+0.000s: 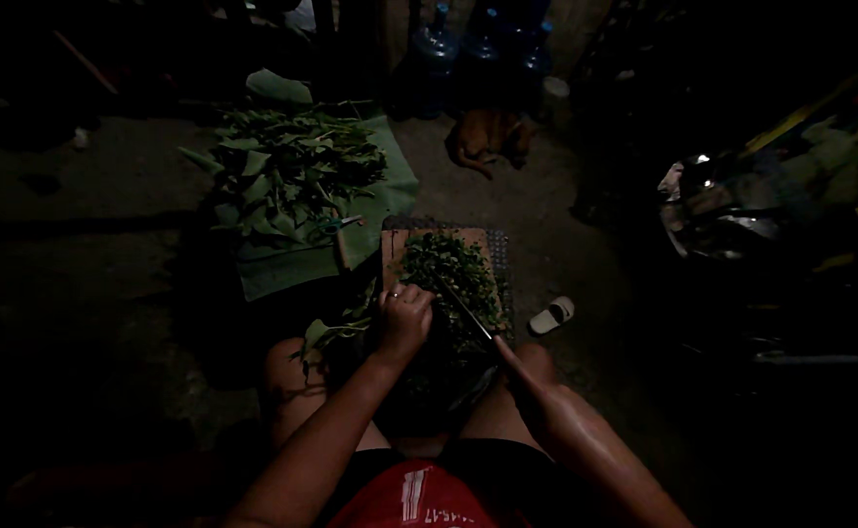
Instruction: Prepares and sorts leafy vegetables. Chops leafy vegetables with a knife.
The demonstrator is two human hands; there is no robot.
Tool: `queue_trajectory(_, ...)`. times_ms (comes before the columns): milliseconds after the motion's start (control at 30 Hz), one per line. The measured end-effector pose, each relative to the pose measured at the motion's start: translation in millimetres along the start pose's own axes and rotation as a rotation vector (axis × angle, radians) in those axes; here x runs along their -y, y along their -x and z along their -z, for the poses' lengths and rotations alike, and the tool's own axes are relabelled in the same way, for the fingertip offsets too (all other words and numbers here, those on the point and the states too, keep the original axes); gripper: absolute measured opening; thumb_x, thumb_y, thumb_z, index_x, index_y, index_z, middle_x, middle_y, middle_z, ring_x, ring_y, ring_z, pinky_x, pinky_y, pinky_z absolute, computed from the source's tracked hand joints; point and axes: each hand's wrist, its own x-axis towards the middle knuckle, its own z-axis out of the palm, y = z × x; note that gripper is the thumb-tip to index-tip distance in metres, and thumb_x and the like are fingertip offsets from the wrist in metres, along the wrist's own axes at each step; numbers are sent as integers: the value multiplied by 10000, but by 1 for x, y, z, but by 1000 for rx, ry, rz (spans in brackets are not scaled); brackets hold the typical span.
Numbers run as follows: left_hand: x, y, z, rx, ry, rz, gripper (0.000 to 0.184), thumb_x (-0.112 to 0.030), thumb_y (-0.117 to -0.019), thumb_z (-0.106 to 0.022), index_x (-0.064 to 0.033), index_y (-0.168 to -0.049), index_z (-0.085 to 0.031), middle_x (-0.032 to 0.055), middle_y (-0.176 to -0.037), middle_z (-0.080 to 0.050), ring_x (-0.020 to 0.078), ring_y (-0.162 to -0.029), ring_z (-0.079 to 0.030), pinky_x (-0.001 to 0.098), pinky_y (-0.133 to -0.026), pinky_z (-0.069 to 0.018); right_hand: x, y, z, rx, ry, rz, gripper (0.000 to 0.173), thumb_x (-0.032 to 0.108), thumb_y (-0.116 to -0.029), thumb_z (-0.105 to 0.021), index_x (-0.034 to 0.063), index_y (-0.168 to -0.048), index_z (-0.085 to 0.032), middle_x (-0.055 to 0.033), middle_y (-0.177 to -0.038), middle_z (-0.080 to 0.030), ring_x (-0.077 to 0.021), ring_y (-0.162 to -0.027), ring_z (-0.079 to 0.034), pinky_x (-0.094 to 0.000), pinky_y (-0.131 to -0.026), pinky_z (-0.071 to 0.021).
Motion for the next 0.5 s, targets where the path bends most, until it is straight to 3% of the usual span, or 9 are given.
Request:
queue_trajectory(167, 2, 3, -3, -23, 12, -23, 154, -104, -943, -674, -107, -1042, -793, 103, -981, -732, 317, -968, -681, 530, -871, -513, 3, -22, -25, 74, -7, -36, 713, 157, -1080, -425, 377, -1651, -58, -169, -891, -709, -345, -762, -701, -529, -727, -571)
queue_trajectory(333, 5, 5, 10, 99, -23, -19, 296, -131, -969, -668, -217, -1237, -760, 84, -1217, -715, 327, -1149, -645, 588, -979, -461, -13, -34, -32, 66, -220, 22, 706, 178, -1081, -445, 316, -1659, -62, -187, -992, -710, -302, -741, -677, -497, -723, -566)
queue_trajectory(400, 7, 8, 9, 73, -25, -39, 351, -73, -934, -693, -206, -1254, -756, 119, -1186, -717, 356, -1141, -649, 608, -964, -472, -22, -35, -34, 111, -353, 24, 689, 204, -1092, -415, 336, -1655, -40, -181, -1094, -684, -236, -703, -624, -434, -682, -539)
queue_trajectory(500, 12, 5, 1, -25, -33, -132, 336, -30, -900, -709, -135, -1215, -764, 146, -1084, -731, 363, -1030, -684, 569, -891, -525, -26, -32, -31, 67, -373, 41, 675, 228, -1095, -421, 341, -1655, -61, -161, -1067, -691, -202, -679, -614, -404, -661, -540)
